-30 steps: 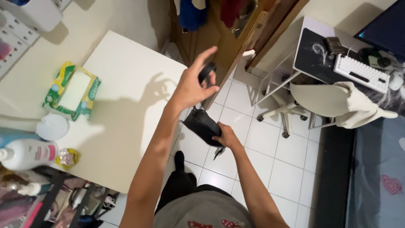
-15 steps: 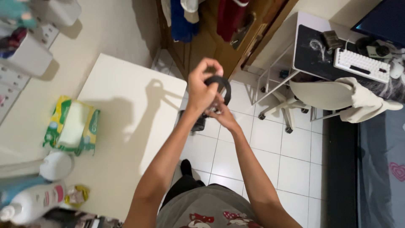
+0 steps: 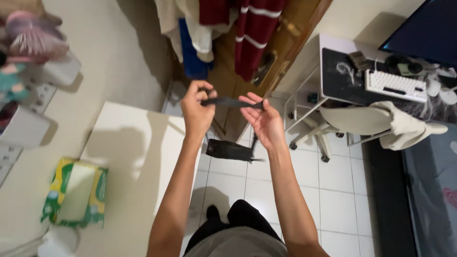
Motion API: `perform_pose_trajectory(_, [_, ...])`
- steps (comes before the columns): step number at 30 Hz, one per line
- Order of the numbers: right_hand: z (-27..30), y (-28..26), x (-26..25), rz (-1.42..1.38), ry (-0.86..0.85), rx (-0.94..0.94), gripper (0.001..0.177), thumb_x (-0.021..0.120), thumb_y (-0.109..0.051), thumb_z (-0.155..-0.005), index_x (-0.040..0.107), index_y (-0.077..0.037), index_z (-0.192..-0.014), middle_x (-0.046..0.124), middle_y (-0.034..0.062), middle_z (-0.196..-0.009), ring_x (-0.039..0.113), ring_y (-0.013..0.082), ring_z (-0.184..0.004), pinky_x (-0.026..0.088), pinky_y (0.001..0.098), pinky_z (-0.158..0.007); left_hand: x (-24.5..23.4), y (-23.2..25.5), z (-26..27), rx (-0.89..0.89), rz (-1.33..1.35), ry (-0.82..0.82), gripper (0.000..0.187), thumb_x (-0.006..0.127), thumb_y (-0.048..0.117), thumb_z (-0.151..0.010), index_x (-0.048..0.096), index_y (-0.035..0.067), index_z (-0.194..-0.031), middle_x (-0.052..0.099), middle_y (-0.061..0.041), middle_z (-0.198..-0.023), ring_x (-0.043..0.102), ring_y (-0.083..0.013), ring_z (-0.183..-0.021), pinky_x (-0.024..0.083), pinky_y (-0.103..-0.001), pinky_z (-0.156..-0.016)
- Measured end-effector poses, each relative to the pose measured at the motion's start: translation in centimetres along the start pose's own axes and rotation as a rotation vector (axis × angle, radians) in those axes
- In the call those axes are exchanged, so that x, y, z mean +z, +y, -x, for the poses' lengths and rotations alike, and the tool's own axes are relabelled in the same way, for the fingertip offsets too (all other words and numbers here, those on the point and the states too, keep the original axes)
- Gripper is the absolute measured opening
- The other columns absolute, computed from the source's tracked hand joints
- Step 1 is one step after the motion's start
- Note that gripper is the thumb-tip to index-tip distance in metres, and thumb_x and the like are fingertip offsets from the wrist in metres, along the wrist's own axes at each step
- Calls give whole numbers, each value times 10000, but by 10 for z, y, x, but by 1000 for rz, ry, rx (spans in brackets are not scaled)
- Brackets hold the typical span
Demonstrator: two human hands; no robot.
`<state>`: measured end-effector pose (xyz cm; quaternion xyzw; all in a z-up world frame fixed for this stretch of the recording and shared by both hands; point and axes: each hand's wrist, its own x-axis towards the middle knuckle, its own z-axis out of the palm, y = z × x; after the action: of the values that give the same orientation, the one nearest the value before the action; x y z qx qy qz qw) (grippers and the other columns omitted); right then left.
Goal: The person tidies a desk and vanity area by applying hand sanitizer, wiping the desk surface with tissues, placing items like a small bag and wallet onto a wall-mounted organizer, and then using a computer keyboard and mouse at a nearby workstation.
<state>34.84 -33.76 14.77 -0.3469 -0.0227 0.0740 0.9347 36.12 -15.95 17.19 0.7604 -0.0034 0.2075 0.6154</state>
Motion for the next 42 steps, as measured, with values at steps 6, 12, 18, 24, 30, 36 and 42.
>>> perform_pose_trajectory(6, [-27, -28, 47, 425, -75, -172, 472, 332, -286, -934, 429, 88, -1205, 494, 219, -1229, 542, 242, -1092, 460, 327, -906, 28, 34, -21, 209, 185, -458, 293, 645, 13, -694, 456, -10, -918, 631, -95, -809, 621, -100, -759, 474, -222, -633])
perform_pose_trajectory(12, [-59, -89, 76, 697, -59, -501, 378, 462, -215, -922, 620, 119, -843, 581, 185, -1138, 635, 218, -956, 533, 300, -746, 33, 93, -74, 188, 166, -464, 154, 628, 18, -758, 598, -2, -908, 667, -94, -747, 610, -142, -584, 479, -237, -531])
perform_pose_trajectory(18, [-76, -130, 122, 1101, 81, -979, 145, 644, -74, -810, 656, 68, -833, 669, 128, -736, 614, 137, -606, 492, 242, -556, 55, 155, -112, 662, 153, -48, 130, 587, -23, -823, 598, 16, -946, 646, -82, -769, 661, -143, -684, 499, -225, -591])
perform_pose_trajectory(24, [-101, -148, 165, 1093, 198, -1406, 139, 689, -2, -788, 565, 1, -852, 612, 74, -667, 581, 53, -585, 439, 192, -529, 72, 212, -149, 969, 124, 83, 193, 574, -63, -809, 578, 20, -983, 629, -119, -863, 650, -216, -767, 517, -256, -663])
perform_pose_trajectory(30, [-114, -196, 222, 1031, 385, -1593, 202, 734, 1, -719, 571, -1, -838, 504, 48, -578, 453, 80, -474, 339, 200, -446, 63, 268, -190, 1068, 114, 194, 169, 571, -75, -804, 589, 10, -950, 628, -107, -809, 648, -206, -732, 511, -265, -643])
perform_pose_trajectory(36, [-146, -260, 288, 1141, 78, -1917, 155, 680, 45, -780, 655, -23, -917, 599, 77, -760, 585, 136, -627, 452, 243, -529, 45, 318, -251, 1117, 67, 198, 143, 588, -69, -779, 590, -1, -905, 641, -117, -796, 656, -212, -722, 501, -270, -615])
perform_pose_trajectory(42, [-191, -318, 357, 1113, 15, -2139, 149, 667, 41, -770, 662, -18, -907, 578, 106, -726, 581, 206, -623, 447, 294, -556, 21, 376, -320, 1490, -166, 365, 143, 599, -4, -807, 596, 8, -950, 616, -123, -830, 614, -281, -748, 484, -325, -641])
